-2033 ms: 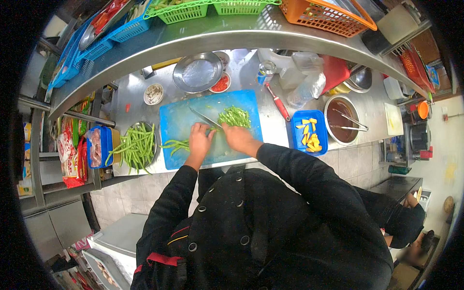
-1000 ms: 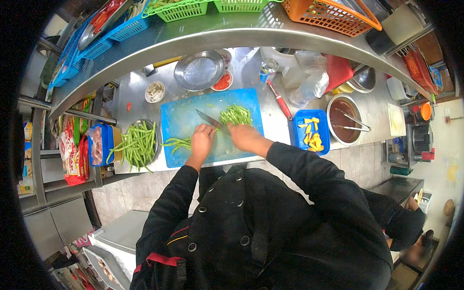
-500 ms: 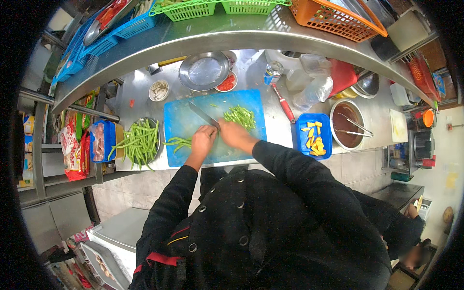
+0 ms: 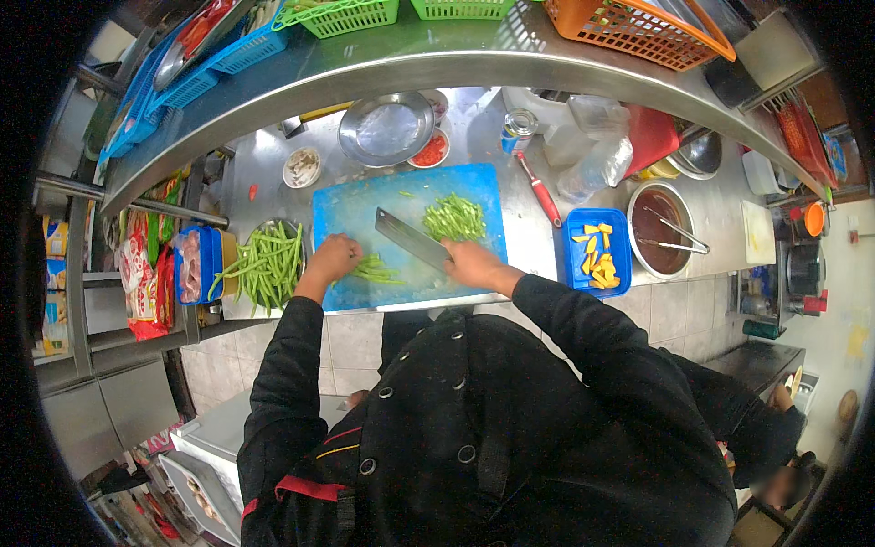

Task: The person chops green beans on a blue cutting board using a cleaver, occasionally gathering more beans from a pile on the counter.

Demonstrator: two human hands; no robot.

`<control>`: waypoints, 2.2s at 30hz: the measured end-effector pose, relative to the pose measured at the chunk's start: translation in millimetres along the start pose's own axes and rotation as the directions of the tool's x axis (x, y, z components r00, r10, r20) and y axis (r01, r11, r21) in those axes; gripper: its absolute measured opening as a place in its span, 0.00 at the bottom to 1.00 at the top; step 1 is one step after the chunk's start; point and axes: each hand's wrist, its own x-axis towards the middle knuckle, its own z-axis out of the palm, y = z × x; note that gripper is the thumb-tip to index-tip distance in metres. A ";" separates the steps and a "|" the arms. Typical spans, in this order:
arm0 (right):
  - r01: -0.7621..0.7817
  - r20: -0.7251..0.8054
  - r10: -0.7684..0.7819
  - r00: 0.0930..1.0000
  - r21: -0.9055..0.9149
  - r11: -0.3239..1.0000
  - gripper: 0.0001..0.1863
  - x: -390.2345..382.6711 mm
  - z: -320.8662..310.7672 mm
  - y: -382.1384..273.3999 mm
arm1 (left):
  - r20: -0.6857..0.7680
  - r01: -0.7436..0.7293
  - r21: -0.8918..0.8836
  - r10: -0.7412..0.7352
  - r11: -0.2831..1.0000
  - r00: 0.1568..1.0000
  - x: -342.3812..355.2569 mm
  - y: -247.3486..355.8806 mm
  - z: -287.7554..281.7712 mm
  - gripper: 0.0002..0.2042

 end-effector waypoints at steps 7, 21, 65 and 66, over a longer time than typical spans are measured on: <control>-0.143 -0.041 0.143 0.989 0.017 0.990 0.20 -7.3 -21.9 13.6 | -0.200 -0.132 -0.006 0.128 0.991 0.971 17.0 26.6 -0.9 0.04; -0.136 -0.047 0.135 0.990 -0.019 0.990 0.21 -7.8 -31.8 12.7 | -0.332 -0.147 -0.027 0.129 0.989 0.934 26.7 89.9 24.9 0.08; -0.068 0.000 0.072 0.997 -0.344 0.937 0.17 21.1 -28.3 -41.2 | -0.555 -0.209 -0.081 0.131 0.974 0.822 24.2 101.0 48.1 0.08; -0.067 0.010 0.075 0.997 -0.340 0.938 0.16 15.5 -33.7 -43.3 | -0.555 -0.215 -0.077 0.138 0.973 0.820 25.2 100.0 49.1 0.08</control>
